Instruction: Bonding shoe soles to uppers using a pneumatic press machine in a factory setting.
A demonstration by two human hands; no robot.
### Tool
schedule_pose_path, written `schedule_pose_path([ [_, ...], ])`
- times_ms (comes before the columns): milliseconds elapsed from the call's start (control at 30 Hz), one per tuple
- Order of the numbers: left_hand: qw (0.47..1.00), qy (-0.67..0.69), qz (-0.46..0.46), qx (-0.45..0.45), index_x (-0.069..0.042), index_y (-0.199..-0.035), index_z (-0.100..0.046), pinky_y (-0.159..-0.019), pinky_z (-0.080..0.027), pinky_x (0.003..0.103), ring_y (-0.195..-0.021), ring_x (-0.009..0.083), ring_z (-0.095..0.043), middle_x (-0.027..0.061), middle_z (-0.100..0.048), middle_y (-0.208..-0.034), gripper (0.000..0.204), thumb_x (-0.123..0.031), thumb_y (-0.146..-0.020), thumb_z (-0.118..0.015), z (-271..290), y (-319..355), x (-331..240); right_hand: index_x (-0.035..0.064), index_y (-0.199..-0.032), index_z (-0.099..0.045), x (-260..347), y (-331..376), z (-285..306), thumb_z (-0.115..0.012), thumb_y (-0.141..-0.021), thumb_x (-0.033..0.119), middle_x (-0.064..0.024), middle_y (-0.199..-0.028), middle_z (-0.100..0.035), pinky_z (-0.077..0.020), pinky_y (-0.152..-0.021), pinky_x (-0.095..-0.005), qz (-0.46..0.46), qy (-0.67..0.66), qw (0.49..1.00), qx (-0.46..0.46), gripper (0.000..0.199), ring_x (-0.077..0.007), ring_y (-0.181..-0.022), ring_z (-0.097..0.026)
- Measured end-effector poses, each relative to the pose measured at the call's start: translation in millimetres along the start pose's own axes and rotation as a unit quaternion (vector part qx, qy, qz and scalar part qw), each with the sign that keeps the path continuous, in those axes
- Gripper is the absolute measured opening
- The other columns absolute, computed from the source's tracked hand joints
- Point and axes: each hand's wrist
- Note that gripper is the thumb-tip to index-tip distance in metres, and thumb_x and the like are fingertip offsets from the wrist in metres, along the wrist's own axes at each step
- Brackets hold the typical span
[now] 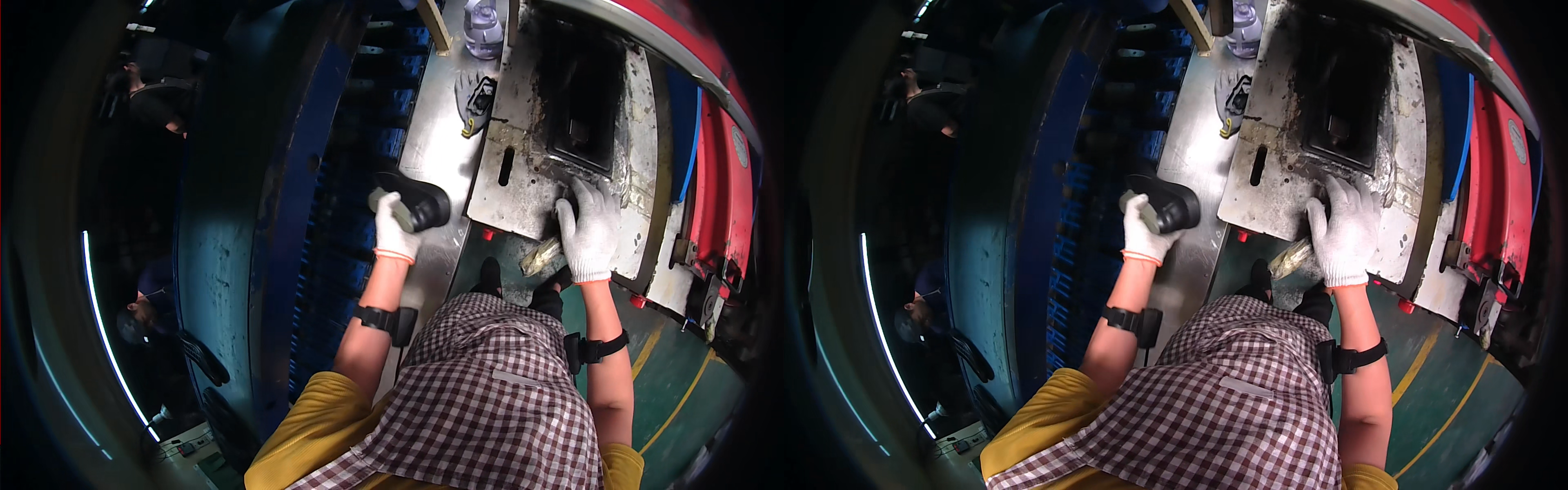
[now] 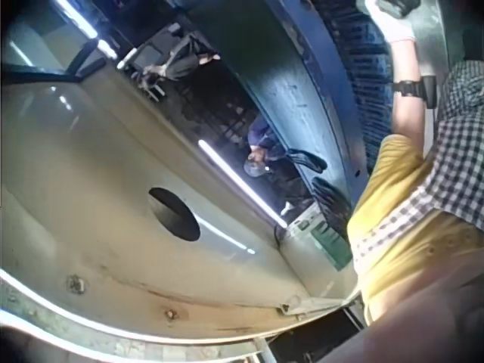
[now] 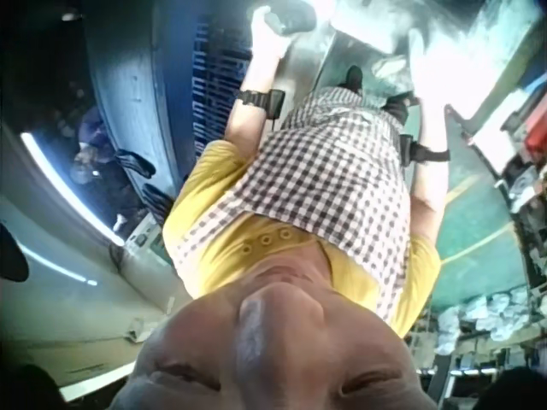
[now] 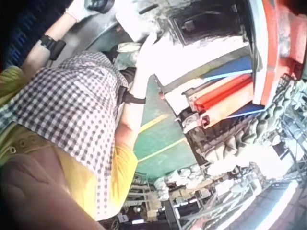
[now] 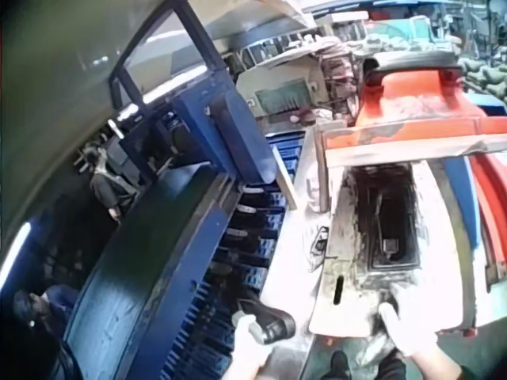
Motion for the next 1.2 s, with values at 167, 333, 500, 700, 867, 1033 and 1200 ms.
schedule_pose_path([
  [167, 0.993, 0.012, -0.001, -0.115, -0.024, -0.127, -0.065, -0.107, -0.046, 0.067, -0.122, 0.0345, -0.063, 0.0058, -0.067, -0.129, 0.051, -0.044, -0.081, -0.072, 68.8, -105.2, -48.9, 0.0095, -0.113, -0.078, 1.2, 0.8, -5.6, -0.072, -0.094, 0.023, -0.0118, -0.096, -0.074, -0.0512, -0.090, -0.0476, 0.002, -0.054, 0.999, 0.006, 0.024, -0.0343, -0.093, -0.068],
  [333, 0.988, -0.066, -0.024, -0.134, -0.026, -0.108, -0.071, -0.101, -0.047, 0.062, -0.107, 0.0308, -0.068, 0.0012, -0.073, -0.114, 0.036, -0.052, -0.084, -0.064, 120.5, -189.4, -117.6, 0.0098, -0.110, -0.079, 3.2, -2.1, -4.7, -0.072, -0.094, 0.022, -0.0116, -0.095, -0.074, -0.0512, -0.087, -0.0475, -0.006, -0.051, 0.998, 0.025, 0.022, -0.0338, -0.090, -0.068],
  [500, 0.962, -0.173, -0.058, -0.201, -0.022, -0.136, -0.065, -0.116, -0.036, 0.066, -0.130, 0.0343, -0.062, 0.0062, -0.069, -0.138, 0.052, -0.059, -0.099, -0.058, 146.8, -239.4, -140.5, 0.0103, -0.109, -0.079, 5.3, -2.9, -4.6, -0.072, -0.094, 0.021, -0.0108, -0.094, -0.074, -0.0519, -0.085, -0.0462, -0.006, -0.050, 0.998, 0.029, 0.020, -0.0330, -0.089, -0.068],
  [700, 0.937, -0.229, -0.103, -0.244, -0.020, -0.160, -0.045, -0.125, -0.030, 0.063, -0.145, 0.0368, -0.049, 0.0074, -0.051, -0.160, 0.078, -0.071, -0.102, -0.054, 151.2, -244.4, -127.9, 0.0101, -0.109, -0.080, 7.9, -3.7, -3.8, -0.070, -0.096, 0.021, -0.0107, -0.098, -0.077, -0.0528, -0.086, -0.0442, -0.010, -0.032, 0.998, 0.052, 0.019, -0.0314, -0.091, -0.070],
  [867, 0.878, -0.363, -0.252, -0.182, -0.008, -0.156, -0.046, -0.113, -0.042, 0.044, -0.134, 0.0294, -0.051, 0.0121, -0.054, -0.148, 0.069, -0.053, -0.105, -0.059, 164.1, -187.2, -71.4, 0.0095, -0.111, -0.080, 7.4, -2.1, -3.1, -0.069, -0.098, 0.021, -0.0124, -0.097, -0.076, -0.0523, -0.086, -0.0446, -0.020, -0.029, 0.998, 0.052, 0.021, -0.0326, -0.094, -0.070],
  [1033, 0.853, -0.452, -0.255, -0.056, 0.006, -0.157, -0.046, -0.125, -0.036, 0.038, -0.147, 0.0326, -0.051, 0.0226, -0.053, -0.160, 0.063, -0.025, -0.106, -0.065, 157.4, -72.2, 16.8, 0.0095, -0.109, -0.078, 6.2, 1.6, -5.3, -0.069, -0.098, 0.024, -0.0114, -0.099, -0.076, -0.0505, -0.091, -0.0460, -0.018, -0.055, 0.998, 0.031, 0.021, -0.0321, -0.093, -0.069],
  [1200, 0.820, -0.536, -0.197, 0.035, 0.001, -0.158, -0.048, -0.121, -0.043, 0.039, -0.143, 0.0302, -0.056, 0.0195, -0.057, -0.157, 0.059, -0.016, -0.104, -0.066, 135.3, -7.6, 70.8, 0.0087, -0.106, -0.077, 1.9, 4.1, -9.5, -0.068, -0.098, 0.026, -0.0122, -0.096, -0.074, -0.0499, -0.091, -0.0477, -0.019, -0.080, 0.997, -0.001, 0.021, -0.0332, -0.092, -0.068],
])
Point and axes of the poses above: each hand's wrist, its own y-axis away from the middle knuckle, its own z-axis out of the back of the hand, x = y × z
